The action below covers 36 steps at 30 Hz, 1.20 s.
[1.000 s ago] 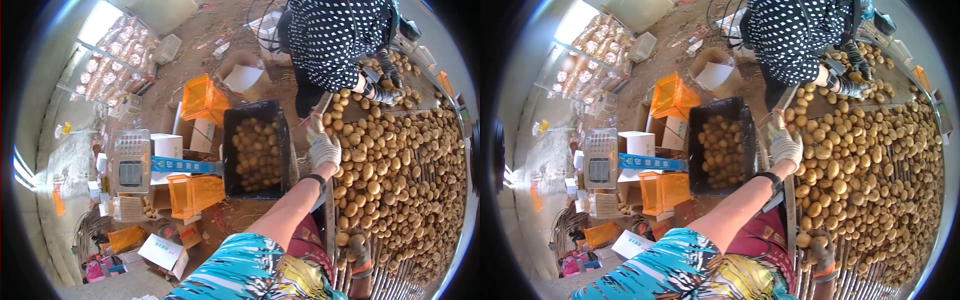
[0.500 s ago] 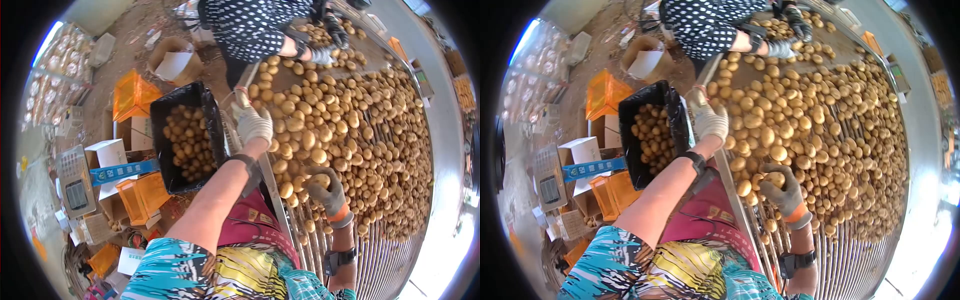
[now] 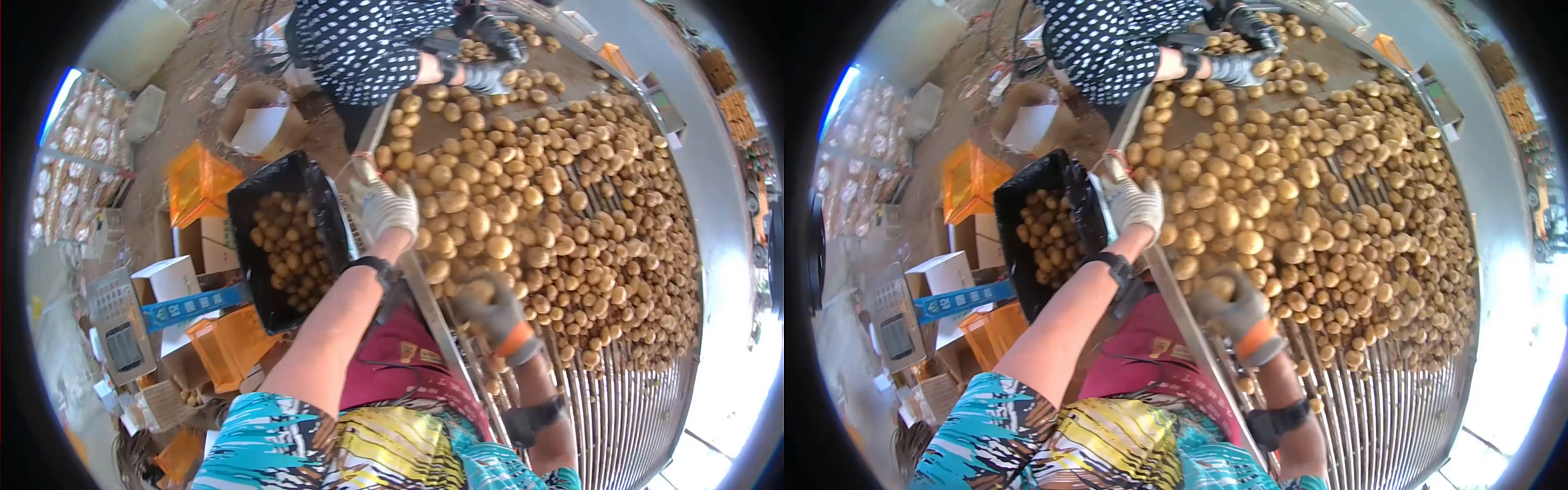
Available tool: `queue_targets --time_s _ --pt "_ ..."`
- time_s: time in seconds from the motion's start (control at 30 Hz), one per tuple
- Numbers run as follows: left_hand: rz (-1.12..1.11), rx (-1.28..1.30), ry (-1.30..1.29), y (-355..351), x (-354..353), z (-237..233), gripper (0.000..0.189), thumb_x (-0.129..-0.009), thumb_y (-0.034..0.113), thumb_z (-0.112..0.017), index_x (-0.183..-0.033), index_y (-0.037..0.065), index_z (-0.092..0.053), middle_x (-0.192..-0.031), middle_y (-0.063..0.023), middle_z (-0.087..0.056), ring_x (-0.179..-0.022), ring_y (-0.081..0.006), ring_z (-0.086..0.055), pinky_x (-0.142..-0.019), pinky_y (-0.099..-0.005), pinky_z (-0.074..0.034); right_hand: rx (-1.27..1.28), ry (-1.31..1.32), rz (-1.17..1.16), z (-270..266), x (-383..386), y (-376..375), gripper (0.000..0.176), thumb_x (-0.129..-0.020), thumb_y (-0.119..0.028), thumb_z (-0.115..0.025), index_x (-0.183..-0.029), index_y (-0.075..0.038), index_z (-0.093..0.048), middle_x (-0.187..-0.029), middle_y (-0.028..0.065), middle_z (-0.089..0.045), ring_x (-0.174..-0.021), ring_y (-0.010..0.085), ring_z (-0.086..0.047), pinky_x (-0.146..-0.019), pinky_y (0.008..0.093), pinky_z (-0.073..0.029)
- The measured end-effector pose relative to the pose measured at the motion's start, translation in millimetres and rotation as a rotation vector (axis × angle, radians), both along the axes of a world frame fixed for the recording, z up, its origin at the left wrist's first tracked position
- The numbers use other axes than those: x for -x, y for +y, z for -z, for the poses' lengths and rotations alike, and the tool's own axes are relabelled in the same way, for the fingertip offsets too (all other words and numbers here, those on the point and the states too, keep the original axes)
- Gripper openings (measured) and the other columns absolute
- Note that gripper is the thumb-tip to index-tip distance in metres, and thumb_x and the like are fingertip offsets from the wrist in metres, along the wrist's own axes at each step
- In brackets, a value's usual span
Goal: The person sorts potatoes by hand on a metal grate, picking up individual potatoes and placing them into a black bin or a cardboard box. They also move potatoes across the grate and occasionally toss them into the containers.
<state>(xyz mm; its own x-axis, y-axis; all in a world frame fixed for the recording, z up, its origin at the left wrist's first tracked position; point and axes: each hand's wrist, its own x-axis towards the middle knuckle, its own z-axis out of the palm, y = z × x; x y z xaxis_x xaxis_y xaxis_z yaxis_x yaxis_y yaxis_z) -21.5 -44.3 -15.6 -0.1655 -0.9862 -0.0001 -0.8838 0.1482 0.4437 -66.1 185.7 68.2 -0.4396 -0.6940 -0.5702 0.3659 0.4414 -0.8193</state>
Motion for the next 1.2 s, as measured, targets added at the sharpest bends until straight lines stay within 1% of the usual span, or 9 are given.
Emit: queue_targets --time_s 0.07,0.13,0.2,0.37,0.5,0.6,0.73,1.0,1.2 --pt "-0.052 -0.334 0.083 -2 2 -34 0.087 -0.093 0.037 -0.059 -0.161 0.008 -0.012 -0.156 -0.0333 -0.032 -0.134 -0.0453 -0.048 -0.113 -0.0450 -0.040 0.200 -0.139 0.166 -30 12 -28 0.036 -0.089 -0.004 -0.072 -0.123 -0.001 -0.058 -0.096 0.0092 -0.070 -0.072 0.0146 -0.069 -0.060 0.0264 -0.058" --pt "-0.078 -0.364 0.086 -6 3 -26 0.087 -0.093 0.038 -0.062 -0.153 -0.009 -0.021 -0.156 -0.0323 -0.030 -0.133 -0.0402 -0.050 -0.109 -0.0436 -0.045 0.312 -0.230 0.193 -57 18 -68 0.037 -0.090 -0.009 -0.072 -0.123 -0.002 -0.059 -0.095 0.0088 -0.069 -0.072 0.0161 -0.070 -0.054 0.0262 -0.057" --pt "-0.070 -0.158 0.055 -3 2 4 0.087 -0.092 0.036 -0.065 -0.155 -0.004 -0.021 -0.158 -0.0330 -0.029 -0.136 -0.0404 -0.048 -0.112 -0.0431 -0.043 0.401 -0.178 0.092 -71 7 -111 0.046 -0.088 -0.012 -0.074 -0.129 -0.003 -0.056 -0.104 0.0097 -0.067 -0.082 0.0181 -0.069 -0.063 0.0281 -0.056" --pt "-0.032 -0.169 0.102 1 0 -19 0.087 -0.092 0.036 -0.063 -0.158 0.002 -0.017 -0.158 -0.0336 -0.028 -0.136 -0.0416 -0.047 -0.112 -0.0431 -0.042 0.542 0.541 -0.206 -79 -55 -166 0.067 -0.085 -0.020 -0.079 -0.142 -0.004 -0.049 -0.127 0.0122 -0.063 -0.107 0.0233 -0.066 -0.084 0.0327 -0.055" --pt "-0.017 -0.185 0.090 3 1 -21 0.087 -0.093 0.035 -0.062 -0.161 0.008 -0.014 -0.158 -0.0340 -0.028 -0.136 -0.0425 -0.047 -0.112 -0.0431 -0.040 0.363 0.484 -0.034 -35 -12 -138 0.064 -0.083 -0.019 -0.081 -0.140 -0.006 -0.056 -0.127 0.0125 -0.066 -0.115 0.0236 -0.065 -0.089 0.0354 -0.057" --pt "0.123 -0.146 0.353 -6 -9 -1 0.088 -0.093 0.029 -0.061 -0.162 0.010 -0.010 -0.156 -0.0320 -0.031 -0.130 -0.0436 -0.052 -0.110 -0.0444 -0.042 -0.127 1.020 -0.148 -34 41 -84 0.053 -0.085 -0.033 -0.075 -0.131 -0.011 -0.062 -0.123 0.0175 -0.067 -0.113 0.0364 -0.064 -0.095 0.0454 -0.052" --pt "-0.038 -0.099 0.018 0 4 -18 0.089 -0.092 0.024 -0.063 -0.162 0.011 -0.008 -0.143 -0.0225 -0.055 -0.119 -0.0390 -0.061 -0.100 -0.0470 -0.049 -0.445 1.188 -0.214 25 58 -19 0.054 -0.081 -0.032 -0.078 -0.128 -0.013 -0.059 -0.122 0.0138 -0.060 -0.114 0.0385 -0.059 -0.096 0.0482 -0.050" --pt "0.041 -0.140 0.189 0 -2 -20 0.085 -0.092 0.023 -0.063 -0.161 0.012 -0.013 -0.129 -0.0255 -0.061 -0.115 -0.0420 -0.063 -0.098 -0.0483 -0.050 -0.252 0.977 -0.189 8 71 -14 0.046 -0.083 -0.020 -0.075 -0.125 -0.011 -0.059 -0.120 0.0167 -0.062 -0.115 0.0387 -0.059 -0.097 0.0477 -0.049" --pt "0.078 -0.013 0.113 -15 -9 32 0.088 -0.092 0.029 -0.063 -0.164 0.018 -0.012 -0.158 -0.0310 -0.025 -0.132 -0.0413 -0.052 -0.109 -0.0432 -0.044 -0.529 1.155 -0.476 35 63 -91 0.033 -0.092 -0.017 -0.058 -0.125 -0.015 -0.064 -0.116 0.0189 -0.063 -0.107 0.0373 -0.066 -0.088 0.0479 -0.056"
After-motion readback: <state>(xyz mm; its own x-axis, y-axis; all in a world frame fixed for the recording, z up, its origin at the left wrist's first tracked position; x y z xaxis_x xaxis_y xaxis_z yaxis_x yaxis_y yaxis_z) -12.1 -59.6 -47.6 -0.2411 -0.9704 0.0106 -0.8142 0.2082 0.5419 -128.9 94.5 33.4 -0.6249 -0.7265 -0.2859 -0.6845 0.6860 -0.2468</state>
